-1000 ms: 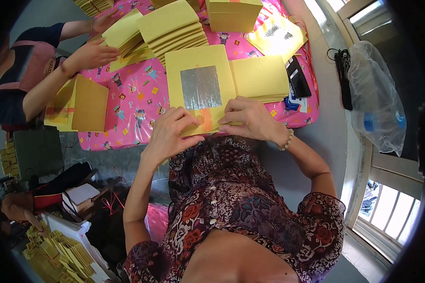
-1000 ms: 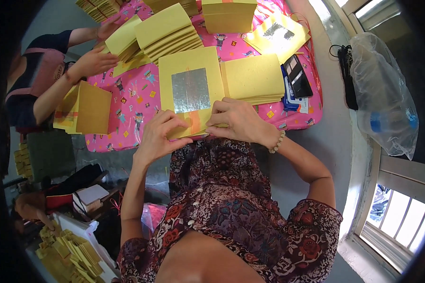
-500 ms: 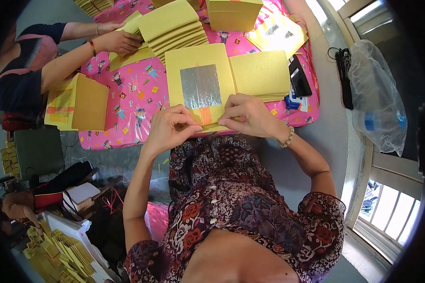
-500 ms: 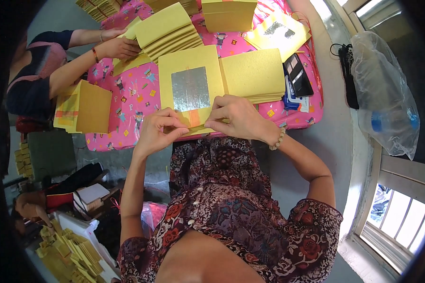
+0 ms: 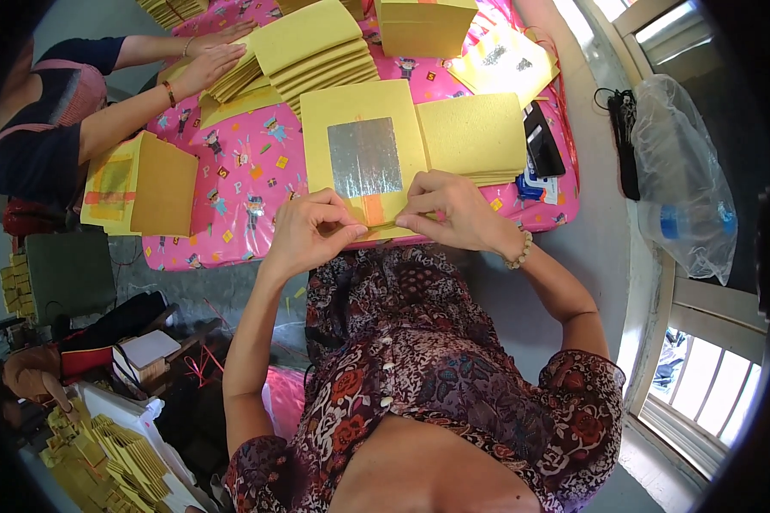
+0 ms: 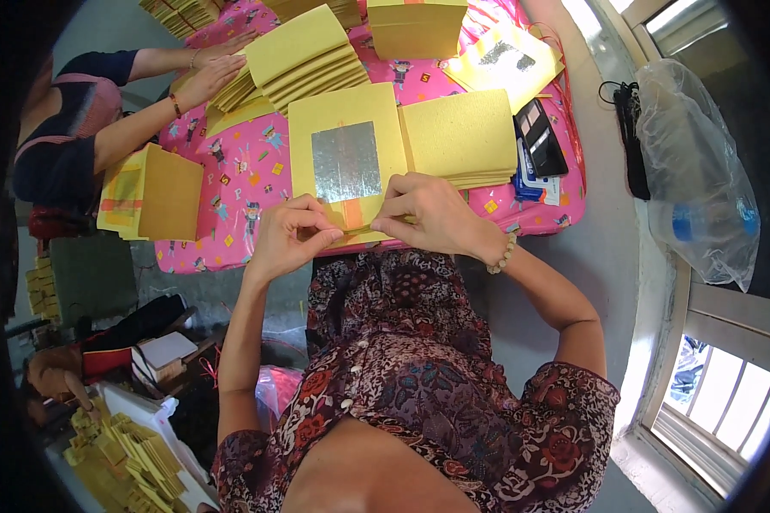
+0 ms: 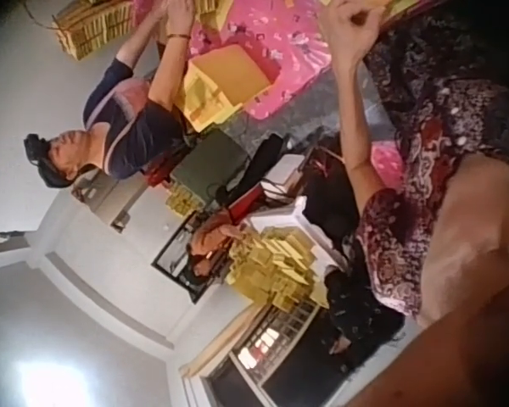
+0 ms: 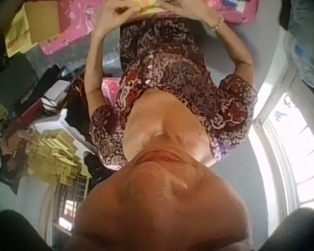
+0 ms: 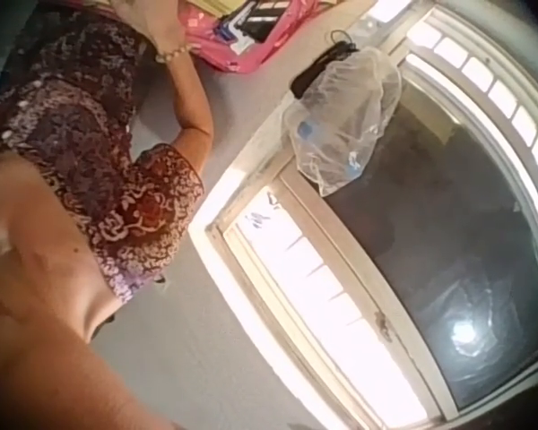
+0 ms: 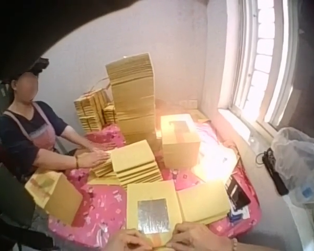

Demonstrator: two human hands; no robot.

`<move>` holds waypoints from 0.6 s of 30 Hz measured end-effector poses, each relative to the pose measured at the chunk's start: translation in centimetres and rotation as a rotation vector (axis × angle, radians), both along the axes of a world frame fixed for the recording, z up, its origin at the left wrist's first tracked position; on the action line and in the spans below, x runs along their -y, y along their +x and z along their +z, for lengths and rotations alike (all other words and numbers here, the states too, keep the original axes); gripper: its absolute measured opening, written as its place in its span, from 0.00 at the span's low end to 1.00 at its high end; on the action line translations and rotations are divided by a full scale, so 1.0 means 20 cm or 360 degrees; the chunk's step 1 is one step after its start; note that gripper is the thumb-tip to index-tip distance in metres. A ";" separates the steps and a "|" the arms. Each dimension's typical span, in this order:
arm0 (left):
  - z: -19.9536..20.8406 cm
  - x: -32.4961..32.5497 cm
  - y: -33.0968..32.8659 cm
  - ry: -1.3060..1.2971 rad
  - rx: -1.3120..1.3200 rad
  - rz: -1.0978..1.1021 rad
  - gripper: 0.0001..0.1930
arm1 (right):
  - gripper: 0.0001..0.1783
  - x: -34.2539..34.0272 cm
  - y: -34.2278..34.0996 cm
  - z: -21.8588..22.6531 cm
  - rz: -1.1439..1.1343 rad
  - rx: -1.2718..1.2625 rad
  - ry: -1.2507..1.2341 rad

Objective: Tying ribbons around stacks of yellow paper for packaging.

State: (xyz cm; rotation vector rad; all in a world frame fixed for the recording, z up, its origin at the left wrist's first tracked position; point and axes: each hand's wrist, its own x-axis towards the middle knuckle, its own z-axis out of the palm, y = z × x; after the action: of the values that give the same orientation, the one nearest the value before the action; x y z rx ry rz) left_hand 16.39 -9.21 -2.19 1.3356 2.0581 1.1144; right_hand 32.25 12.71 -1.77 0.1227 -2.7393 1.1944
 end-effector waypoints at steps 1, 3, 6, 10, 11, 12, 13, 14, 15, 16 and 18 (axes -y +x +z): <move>0.00 0.00 0.00 0.0000 0.0001 0.0001 0.08 | 0.10 0.00 0.00 0.00 0.0013 -0.0025 0.0009; -0.01 0.00 0.00 -0.0019 -0.0014 0.0001 0.08 | 0.10 0.00 0.00 0.00 0.0026 -0.0051 0.0019; -0.01 0.00 0.00 0.0024 0.0036 0.0025 0.09 | 0.09 0.00 0.00 0.01 0.0028 -0.0041 0.0010; 0.00 0.00 0.00 0.0029 -0.0037 0.0023 0.09 | 0.11 0.05 0.00 0.03 0.0082 -0.0247 0.0362; 0.00 0.00 0.01 0.0015 -0.0027 0.0027 0.09 | 0.12 0.06 0.00 0.02 0.0083 -0.0387 0.0546; 0.00 0.00 0.01 0.0001 -0.0018 0.0033 0.09 | 0.12 0.05 0.00 0.01 0.0085 -0.0399 0.0552; 0.02 0.01 0.01 0.0008 -0.0029 0.0035 0.09 | 0.14 0.05 0.00 0.00 0.0116 -0.0381 0.0626; 0.05 0.01 0.01 -0.0049 0.0022 0.0010 0.08 | 0.15 0.04 -0.01 0.00 0.0147 -0.0362 0.0701; 0.08 0.02 0.01 -0.0107 0.0072 -0.0016 0.09 | 0.15 0.02 -0.02 0.01 0.0147 -0.0374 0.0709; 0.10 0.02 0.02 -0.0100 0.0063 -0.0013 0.09 | 0.13 0.00 -0.04 0.04 0.0183 -0.0291 0.0662; 0.13 0.01 0.04 0.0381 -0.0583 0.0140 0.16 | 0.11 -0.05 -0.08 0.09 0.0219 -0.0215 0.0622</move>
State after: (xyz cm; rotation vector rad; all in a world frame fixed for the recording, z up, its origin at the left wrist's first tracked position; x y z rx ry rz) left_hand 17.21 -9.45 0.48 1.6853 2.3154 1.2629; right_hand 30.64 13.65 0.07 0.4245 -2.8414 0.6334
